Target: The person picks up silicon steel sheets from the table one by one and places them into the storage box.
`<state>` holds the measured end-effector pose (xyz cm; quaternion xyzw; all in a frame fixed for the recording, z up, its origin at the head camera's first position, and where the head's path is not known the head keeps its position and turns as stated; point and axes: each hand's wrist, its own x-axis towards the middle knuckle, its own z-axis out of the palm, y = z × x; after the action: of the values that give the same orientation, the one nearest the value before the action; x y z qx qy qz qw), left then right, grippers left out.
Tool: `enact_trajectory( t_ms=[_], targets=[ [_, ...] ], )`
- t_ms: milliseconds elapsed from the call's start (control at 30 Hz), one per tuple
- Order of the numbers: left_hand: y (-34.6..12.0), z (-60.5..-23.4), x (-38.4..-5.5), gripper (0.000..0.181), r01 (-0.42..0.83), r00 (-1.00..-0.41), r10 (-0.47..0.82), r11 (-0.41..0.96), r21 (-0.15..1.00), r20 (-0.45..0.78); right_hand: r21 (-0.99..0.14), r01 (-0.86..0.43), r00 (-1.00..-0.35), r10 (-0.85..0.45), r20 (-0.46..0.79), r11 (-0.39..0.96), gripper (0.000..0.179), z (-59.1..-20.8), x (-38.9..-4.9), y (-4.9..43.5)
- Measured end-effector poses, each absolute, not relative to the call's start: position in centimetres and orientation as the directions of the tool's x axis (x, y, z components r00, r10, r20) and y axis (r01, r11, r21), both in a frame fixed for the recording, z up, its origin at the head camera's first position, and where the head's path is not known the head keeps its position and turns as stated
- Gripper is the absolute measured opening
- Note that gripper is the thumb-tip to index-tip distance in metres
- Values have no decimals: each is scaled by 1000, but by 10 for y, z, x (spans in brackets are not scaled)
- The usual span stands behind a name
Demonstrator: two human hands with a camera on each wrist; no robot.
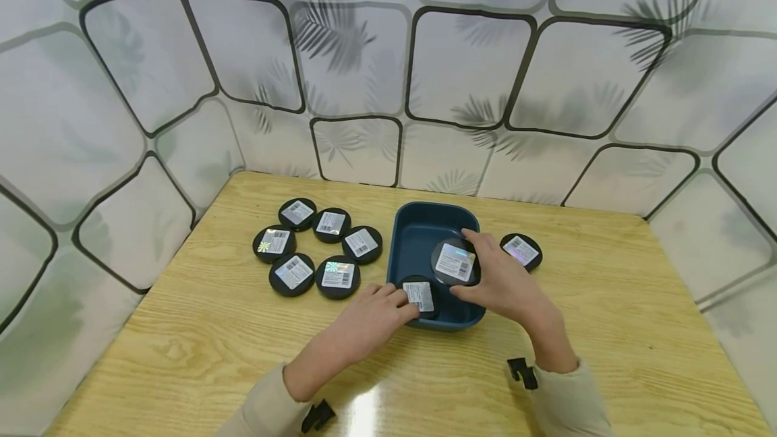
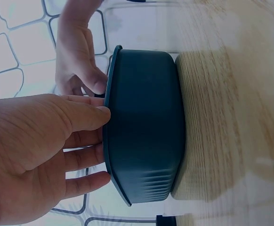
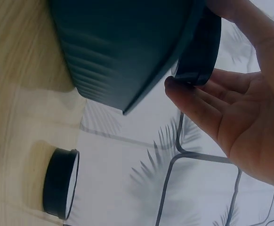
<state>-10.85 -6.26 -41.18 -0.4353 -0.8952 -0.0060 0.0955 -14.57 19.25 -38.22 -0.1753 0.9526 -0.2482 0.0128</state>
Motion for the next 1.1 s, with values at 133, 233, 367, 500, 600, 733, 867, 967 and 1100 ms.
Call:
enact_trajectory(
  t_ms=[133, 233, 367, 500, 600, 733, 867, 967, 1100],
  targets=[
    [-63, -412, -109, 16, 780, -600, 779, 620, -83, 180, -479, -342, -930, -363, 51, 809, 98, -387, -147, 187],
    [-63, -411, -109, 16, 779, -599, 780, 620, -89, 182, -477, -354, -925, -376, 52, 804, 97, -390, -147, 183],
    [-63, -412, -109, 16, 777, -600, 779, 622, -100, 181, -480, -374, -915, -399, 54, 793, 95, -394, -147, 179],
    [-63, -412, -109, 17, 774, -604, 777, 625, -102, 174, -481, -404, -901, -430, 59, 779, 95, -396, -145, 173],
    [-62, -412, -109, 16, 775, -605, 777, 625, -96, 172, -472, -423, -891, -451, 61, 773, 94, -398, -144, 169],
    [-63, -411, -109, 15, 777, -603, 779, 622, -95, 171, -458, -436, -883, -467, 50, 775, 93, -400, -143, 164],
    [-62, -411, -109, 15, 777, -603, 781, 622, -101, 164, -440, -440, -879, -475, 35, 782, 92, -404, -143, 161],
    [-62, -411, -109, 15, 776, -603, 781, 622, -109, 163, -438, -442, -876, -482, 23, 783, 91, -406, -142, 159],
    [-62, -412, -109, 15, 776, -601, 781, 621, -113, 168, -435, -443, -874, -486, 14, 784, 89, -408, -142, 158]
  ],
)
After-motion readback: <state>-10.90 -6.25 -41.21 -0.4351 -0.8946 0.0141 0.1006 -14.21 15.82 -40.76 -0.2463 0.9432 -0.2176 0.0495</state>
